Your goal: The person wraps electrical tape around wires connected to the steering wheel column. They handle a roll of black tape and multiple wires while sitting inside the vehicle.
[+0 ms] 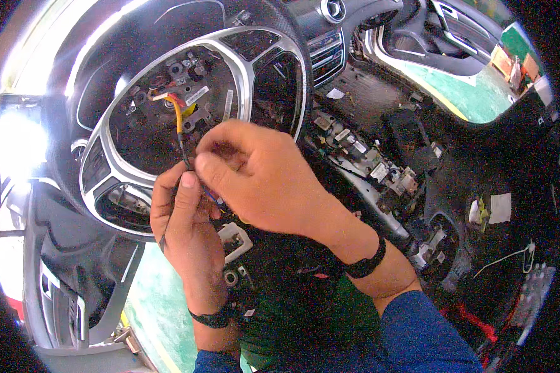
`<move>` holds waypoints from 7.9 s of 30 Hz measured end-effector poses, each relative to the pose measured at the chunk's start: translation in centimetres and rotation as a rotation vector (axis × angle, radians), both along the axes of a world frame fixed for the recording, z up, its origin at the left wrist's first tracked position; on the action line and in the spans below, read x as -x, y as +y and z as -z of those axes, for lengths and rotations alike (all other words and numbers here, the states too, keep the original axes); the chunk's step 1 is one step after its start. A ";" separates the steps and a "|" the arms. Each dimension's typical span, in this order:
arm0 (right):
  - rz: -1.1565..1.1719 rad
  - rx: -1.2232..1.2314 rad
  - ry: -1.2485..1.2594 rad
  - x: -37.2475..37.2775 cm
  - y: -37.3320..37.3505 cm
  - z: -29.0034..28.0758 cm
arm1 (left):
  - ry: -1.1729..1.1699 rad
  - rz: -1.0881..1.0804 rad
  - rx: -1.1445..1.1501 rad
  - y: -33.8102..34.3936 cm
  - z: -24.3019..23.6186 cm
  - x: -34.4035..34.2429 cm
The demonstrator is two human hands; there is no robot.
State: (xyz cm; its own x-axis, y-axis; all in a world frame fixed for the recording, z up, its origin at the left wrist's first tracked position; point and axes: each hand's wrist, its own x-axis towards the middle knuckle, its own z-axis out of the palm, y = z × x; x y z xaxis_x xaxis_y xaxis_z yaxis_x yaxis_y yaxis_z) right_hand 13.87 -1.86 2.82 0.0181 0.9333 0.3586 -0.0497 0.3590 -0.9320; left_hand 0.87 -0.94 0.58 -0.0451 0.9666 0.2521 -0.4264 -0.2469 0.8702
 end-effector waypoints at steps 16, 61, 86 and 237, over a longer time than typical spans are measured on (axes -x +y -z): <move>0.153 -0.155 -0.133 -1.8 0.6 1.0 | 0.226 -0.109 -0.037 0.2 0.3 -2.0; 0.432 -0.499 -0.364 0.4 -0.8 3.3 | 0.147 -0.070 0.122 -0.5 -1.3 -0.9; -0.342 0.353 -0.651 -3.4 4.0 -5.9 | 0.162 0.059 0.082 -0.5 0.6 1.6; 0.023 0.168 -0.731 -1.0 2.4 -8.4 | 0.298 -0.246 -0.122 -0.3 1.5 0.0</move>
State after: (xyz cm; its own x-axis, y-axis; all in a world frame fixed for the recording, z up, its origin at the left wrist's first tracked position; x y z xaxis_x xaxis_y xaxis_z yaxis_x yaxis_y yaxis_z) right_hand 14.88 0.56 11.21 -0.1500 0.9787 0.1399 0.6089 0.2029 -0.7668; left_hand 0.85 -1.23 -0.94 -0.1786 0.8983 0.4015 -0.0749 -0.4193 0.9047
